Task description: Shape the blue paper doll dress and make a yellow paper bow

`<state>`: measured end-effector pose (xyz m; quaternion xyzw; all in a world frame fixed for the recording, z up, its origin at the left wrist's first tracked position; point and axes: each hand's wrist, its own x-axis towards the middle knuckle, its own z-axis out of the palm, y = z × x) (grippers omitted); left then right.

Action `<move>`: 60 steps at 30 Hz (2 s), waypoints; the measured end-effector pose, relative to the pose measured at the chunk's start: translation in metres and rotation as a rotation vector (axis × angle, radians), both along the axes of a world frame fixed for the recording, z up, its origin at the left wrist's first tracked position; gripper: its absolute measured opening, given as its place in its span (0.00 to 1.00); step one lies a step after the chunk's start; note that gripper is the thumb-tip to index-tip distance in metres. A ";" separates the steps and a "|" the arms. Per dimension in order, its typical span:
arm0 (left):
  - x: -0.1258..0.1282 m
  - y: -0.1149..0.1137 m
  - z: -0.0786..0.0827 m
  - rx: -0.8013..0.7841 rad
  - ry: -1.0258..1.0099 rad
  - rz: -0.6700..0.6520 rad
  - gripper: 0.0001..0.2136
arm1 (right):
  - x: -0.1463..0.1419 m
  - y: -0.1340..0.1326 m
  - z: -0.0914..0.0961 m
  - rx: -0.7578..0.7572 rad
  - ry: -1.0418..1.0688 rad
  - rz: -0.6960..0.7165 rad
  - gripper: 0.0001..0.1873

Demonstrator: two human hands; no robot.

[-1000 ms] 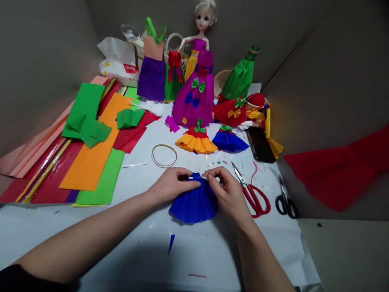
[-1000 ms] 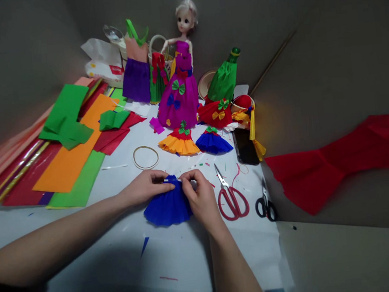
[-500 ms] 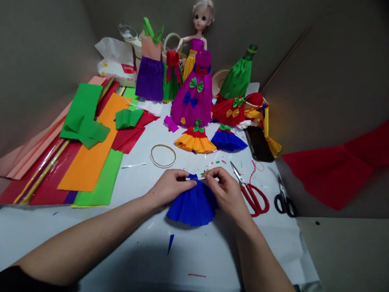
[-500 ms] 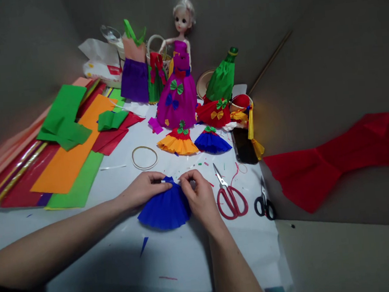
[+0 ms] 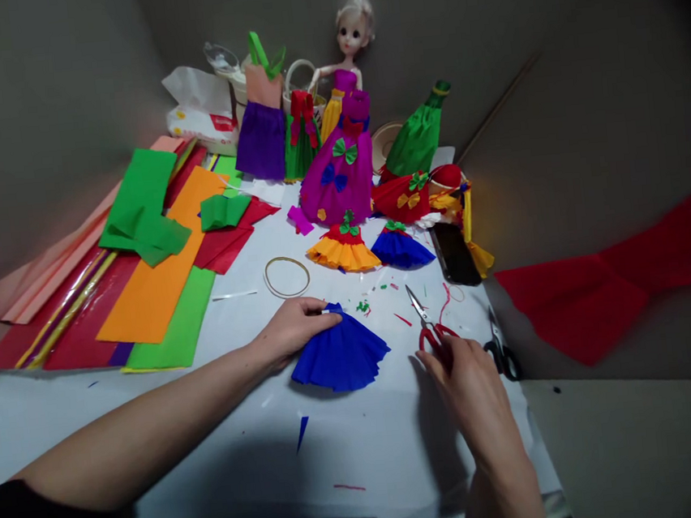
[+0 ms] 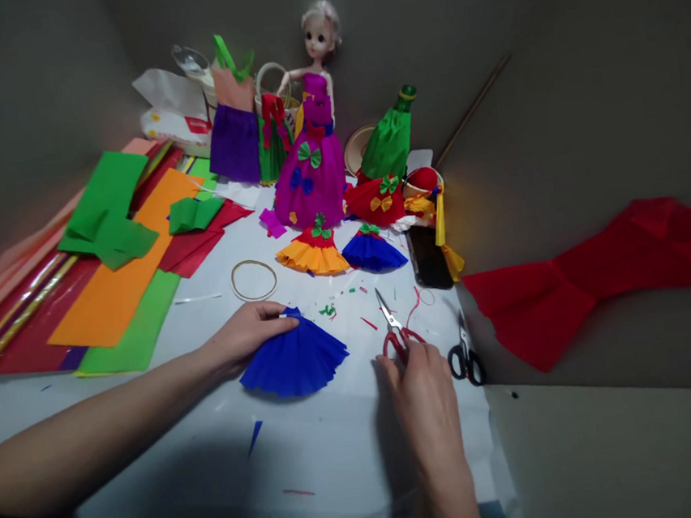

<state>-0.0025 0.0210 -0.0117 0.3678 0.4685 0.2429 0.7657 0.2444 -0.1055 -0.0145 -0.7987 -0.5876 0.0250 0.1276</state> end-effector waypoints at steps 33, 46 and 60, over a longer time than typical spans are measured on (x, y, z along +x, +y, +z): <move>-0.004 -0.001 -0.006 0.020 -0.053 -0.043 0.11 | -0.050 -0.029 0.022 -0.064 0.185 0.230 0.19; -0.004 -0.002 0.003 0.052 -0.046 -0.057 0.06 | -0.058 -0.026 0.019 -0.112 0.101 0.186 0.14; -0.003 -0.002 0.004 0.019 -0.080 -0.044 0.07 | -0.059 -0.025 0.013 -0.086 0.038 0.211 0.17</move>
